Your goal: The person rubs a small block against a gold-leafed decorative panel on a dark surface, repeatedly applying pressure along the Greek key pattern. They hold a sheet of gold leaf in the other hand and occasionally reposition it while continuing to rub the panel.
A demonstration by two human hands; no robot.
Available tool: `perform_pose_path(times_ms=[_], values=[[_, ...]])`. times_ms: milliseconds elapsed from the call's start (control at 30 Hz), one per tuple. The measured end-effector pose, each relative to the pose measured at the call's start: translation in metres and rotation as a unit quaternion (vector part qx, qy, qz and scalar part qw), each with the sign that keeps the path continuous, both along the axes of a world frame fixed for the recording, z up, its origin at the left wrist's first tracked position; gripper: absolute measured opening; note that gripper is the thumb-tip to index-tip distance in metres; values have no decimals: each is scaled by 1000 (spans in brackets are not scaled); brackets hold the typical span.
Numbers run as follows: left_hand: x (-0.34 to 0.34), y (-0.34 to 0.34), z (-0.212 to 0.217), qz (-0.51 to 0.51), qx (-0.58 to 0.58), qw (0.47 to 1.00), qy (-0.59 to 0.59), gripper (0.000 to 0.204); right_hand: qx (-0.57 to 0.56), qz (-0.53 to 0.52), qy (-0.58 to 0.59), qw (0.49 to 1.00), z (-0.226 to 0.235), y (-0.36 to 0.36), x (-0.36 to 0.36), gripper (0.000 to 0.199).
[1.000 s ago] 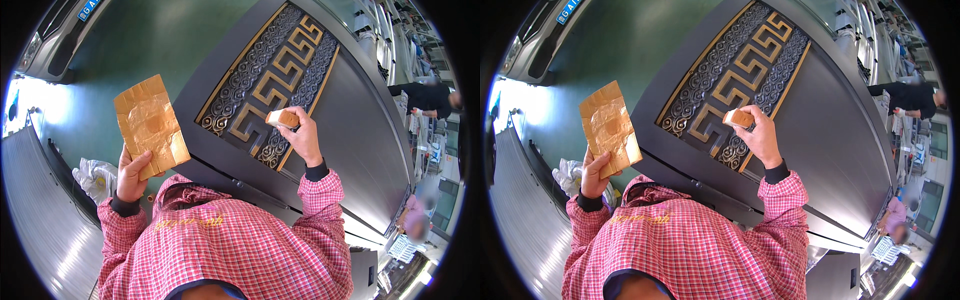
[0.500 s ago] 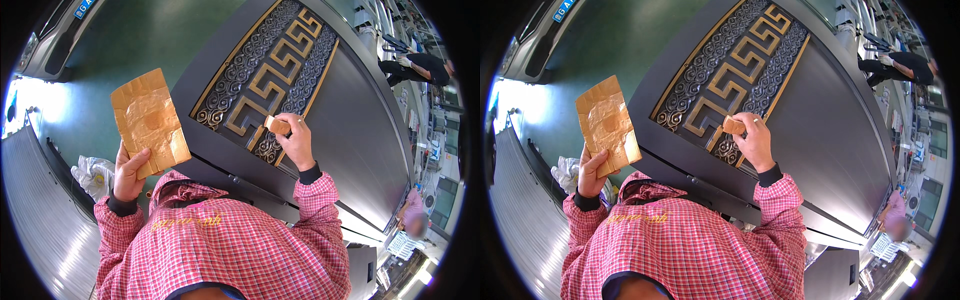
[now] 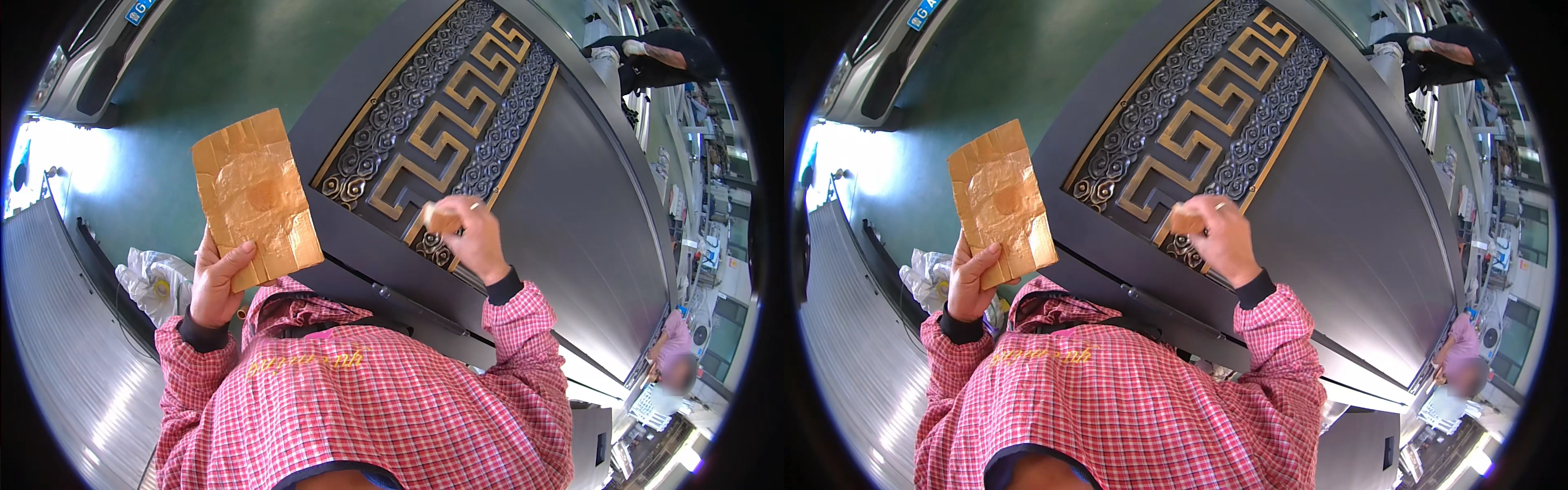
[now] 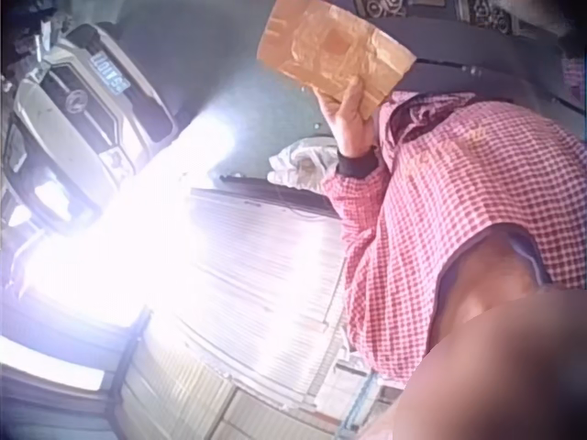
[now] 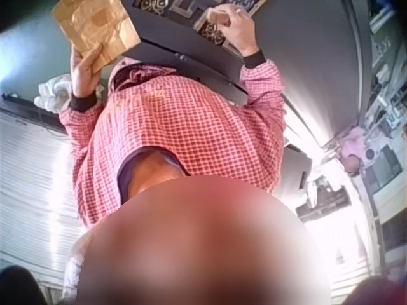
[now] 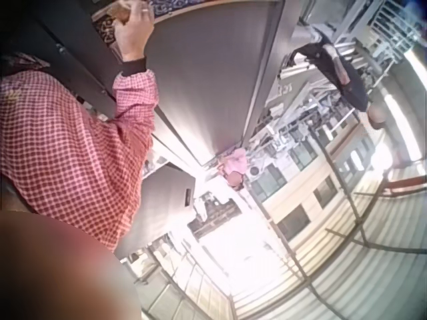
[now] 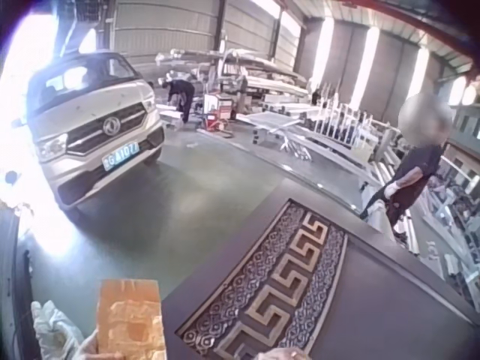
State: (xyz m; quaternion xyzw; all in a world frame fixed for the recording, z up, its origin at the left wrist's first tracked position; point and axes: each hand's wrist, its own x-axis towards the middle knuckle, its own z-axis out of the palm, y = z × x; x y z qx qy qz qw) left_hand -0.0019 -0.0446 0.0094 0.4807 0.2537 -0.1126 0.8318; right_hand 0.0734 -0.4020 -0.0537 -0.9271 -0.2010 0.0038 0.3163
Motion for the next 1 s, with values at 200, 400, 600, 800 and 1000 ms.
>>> perform_pose_path(times_ms=[200, 400, 600, 800, 1000], values=[[-3, 2, -5, 8, -23, 1000, 1, 53, 30, 7, 22, 999, 7, 4, 11, 39], [-3, -1, -1, 2, -38, 999, 7, 53, 46, 12, 5, 999, 21, 18, 34, 41], [-5, -2, -1, 16, -37, 999, -7, 54, 5, 123, 43, 991, 7, 24, 53, 26], [-5, 2, -2, 7, -63, 998, 0, 56, -20, 99, 84, 991, 30, -1, 49, 30], [-3, -4, -2, 19, -45, 999, -11, 56, 21, 113, 46, 992, 12, 22, 56, 36]])
